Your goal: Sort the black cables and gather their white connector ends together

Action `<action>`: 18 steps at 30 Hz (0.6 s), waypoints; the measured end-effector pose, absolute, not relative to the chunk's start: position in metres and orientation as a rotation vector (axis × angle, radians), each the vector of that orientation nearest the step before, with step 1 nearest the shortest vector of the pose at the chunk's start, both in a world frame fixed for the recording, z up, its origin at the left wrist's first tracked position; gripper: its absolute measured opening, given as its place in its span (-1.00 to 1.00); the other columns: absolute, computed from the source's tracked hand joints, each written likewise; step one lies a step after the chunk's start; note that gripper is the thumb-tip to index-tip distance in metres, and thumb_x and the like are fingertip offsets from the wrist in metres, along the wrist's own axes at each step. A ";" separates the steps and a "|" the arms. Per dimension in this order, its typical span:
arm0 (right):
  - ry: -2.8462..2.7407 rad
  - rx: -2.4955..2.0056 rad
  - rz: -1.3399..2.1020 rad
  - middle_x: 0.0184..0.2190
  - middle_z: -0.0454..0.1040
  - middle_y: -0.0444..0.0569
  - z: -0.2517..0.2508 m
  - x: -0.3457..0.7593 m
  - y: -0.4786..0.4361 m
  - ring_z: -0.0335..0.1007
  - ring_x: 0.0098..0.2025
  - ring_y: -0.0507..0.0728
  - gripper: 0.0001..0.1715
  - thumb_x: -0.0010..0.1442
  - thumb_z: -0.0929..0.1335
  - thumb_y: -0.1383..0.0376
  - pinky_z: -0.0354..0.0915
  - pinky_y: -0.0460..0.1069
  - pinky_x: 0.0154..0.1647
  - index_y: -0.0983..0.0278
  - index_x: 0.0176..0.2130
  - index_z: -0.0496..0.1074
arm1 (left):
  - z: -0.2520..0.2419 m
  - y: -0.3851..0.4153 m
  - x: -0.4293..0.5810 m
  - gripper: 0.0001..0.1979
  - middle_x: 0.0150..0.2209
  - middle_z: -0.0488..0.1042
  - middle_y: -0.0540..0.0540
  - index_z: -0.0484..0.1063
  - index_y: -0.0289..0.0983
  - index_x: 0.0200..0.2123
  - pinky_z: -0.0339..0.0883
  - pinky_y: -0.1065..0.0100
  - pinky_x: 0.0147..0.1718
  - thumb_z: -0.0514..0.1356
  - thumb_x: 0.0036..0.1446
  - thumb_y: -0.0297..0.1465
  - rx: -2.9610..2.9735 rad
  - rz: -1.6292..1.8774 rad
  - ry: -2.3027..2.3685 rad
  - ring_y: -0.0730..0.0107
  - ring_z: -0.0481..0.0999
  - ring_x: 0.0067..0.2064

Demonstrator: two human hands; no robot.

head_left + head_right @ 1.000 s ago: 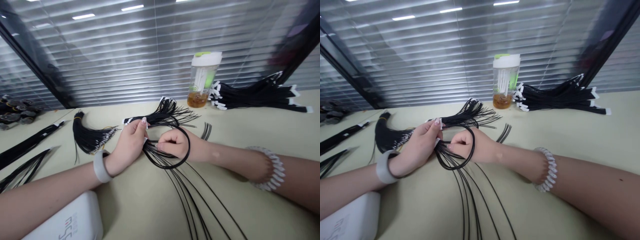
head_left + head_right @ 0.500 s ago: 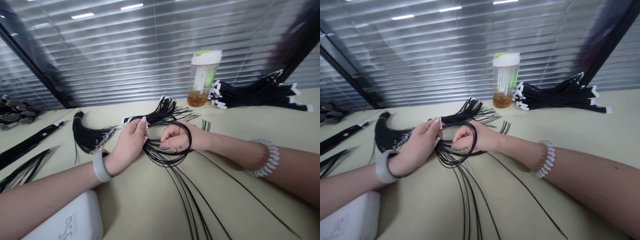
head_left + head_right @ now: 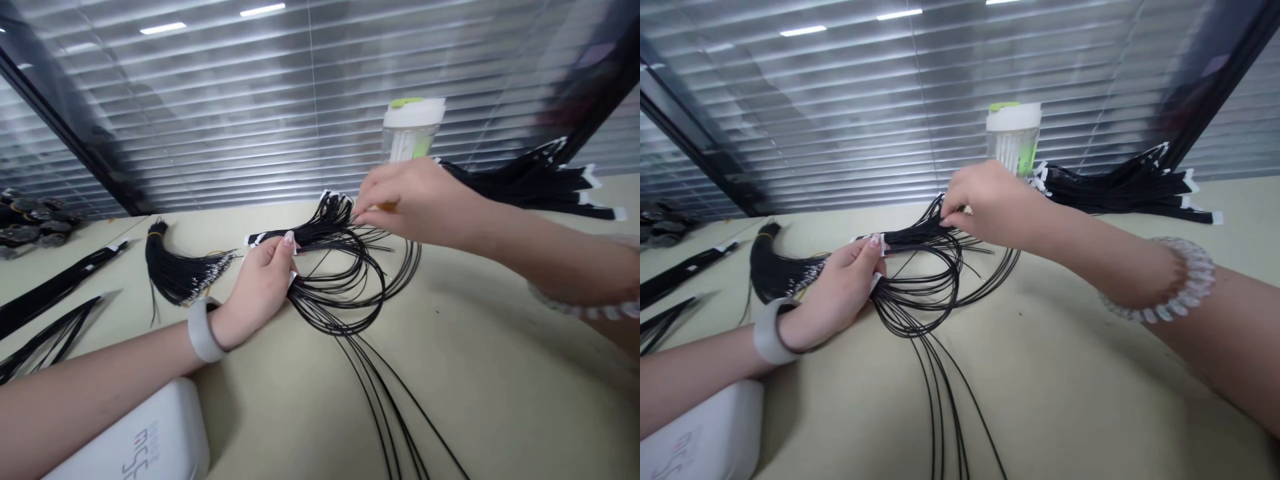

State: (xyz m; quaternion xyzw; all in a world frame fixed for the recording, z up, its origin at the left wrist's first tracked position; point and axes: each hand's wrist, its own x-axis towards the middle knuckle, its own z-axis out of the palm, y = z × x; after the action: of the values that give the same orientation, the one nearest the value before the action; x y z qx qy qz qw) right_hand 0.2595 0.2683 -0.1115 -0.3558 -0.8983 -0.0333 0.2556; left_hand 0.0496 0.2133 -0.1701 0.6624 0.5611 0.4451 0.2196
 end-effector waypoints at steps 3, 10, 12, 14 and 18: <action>-2.257 -1.002 -0.435 -0.45 0.35 -0.03 -0.108 0.257 0.261 0.27 -0.22 0.17 -0.82 0.08 0.36 0.28 0.11 0.03 -0.33 0.26 -0.51 0.48 | -0.171 0.214 0.049 -0.60 -0.65 0.23 0.04 0.20 -0.25 -0.62 0.12 0.42 -0.56 -0.06 0.22 -0.22 1.822 1.238 1.573 0.46 0.22 -0.57; -2.150 -1.044 -0.308 -0.65 0.23 -0.07 -0.114 0.253 0.254 0.25 -0.19 0.23 -0.72 0.11 0.34 0.27 0.17 0.10 -0.22 0.28 -0.59 0.37 | -0.172 0.213 0.048 -0.62 -0.65 0.23 0.04 0.24 -0.26 -0.56 0.09 0.41 -0.58 -0.06 0.22 -0.19 1.731 1.245 1.584 0.47 0.20 -0.60; -2.075 -1.040 -0.125 -0.61 0.30 -0.10 -0.112 0.251 0.254 0.30 -0.28 0.16 -0.86 0.08 0.36 0.33 0.21 0.09 -0.23 0.27 -0.50 0.41 | -0.171 0.213 0.049 -0.63 -0.65 0.23 0.04 0.25 -0.26 -0.55 0.09 0.41 -0.58 -0.06 0.22 -0.20 1.736 1.248 1.584 0.48 0.19 -0.60; -1.928 -0.966 0.183 -0.50 0.37 -0.11 -0.111 0.248 0.254 0.34 -0.33 0.08 -0.96 0.05 0.39 0.37 0.26 0.04 -0.25 0.27 -0.38 0.43 | -0.171 0.212 0.049 -0.63 -0.64 0.24 0.04 0.24 -0.26 -0.56 0.09 0.42 -0.58 -0.06 0.23 -0.22 1.775 1.256 1.585 0.48 0.19 -0.60; -1.496 -0.685 0.795 -0.40 0.33 -0.11 -0.114 0.236 0.251 0.33 -0.40 -0.06 -0.91 0.20 0.27 0.36 0.32 -0.07 -0.27 0.32 -0.35 0.35 | -0.171 0.212 0.049 -0.62 -0.64 0.25 0.04 0.25 -0.26 -0.56 0.08 0.42 -0.59 -0.07 0.23 -0.22 1.824 1.251 1.563 0.48 0.18 -0.61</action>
State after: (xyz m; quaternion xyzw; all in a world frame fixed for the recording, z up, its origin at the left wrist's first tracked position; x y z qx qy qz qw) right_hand 0.2364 0.2506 -0.1136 -0.2966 -0.6482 0.3445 0.6109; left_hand 0.0493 0.2120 -0.1708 0.6579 0.5635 0.4510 0.2150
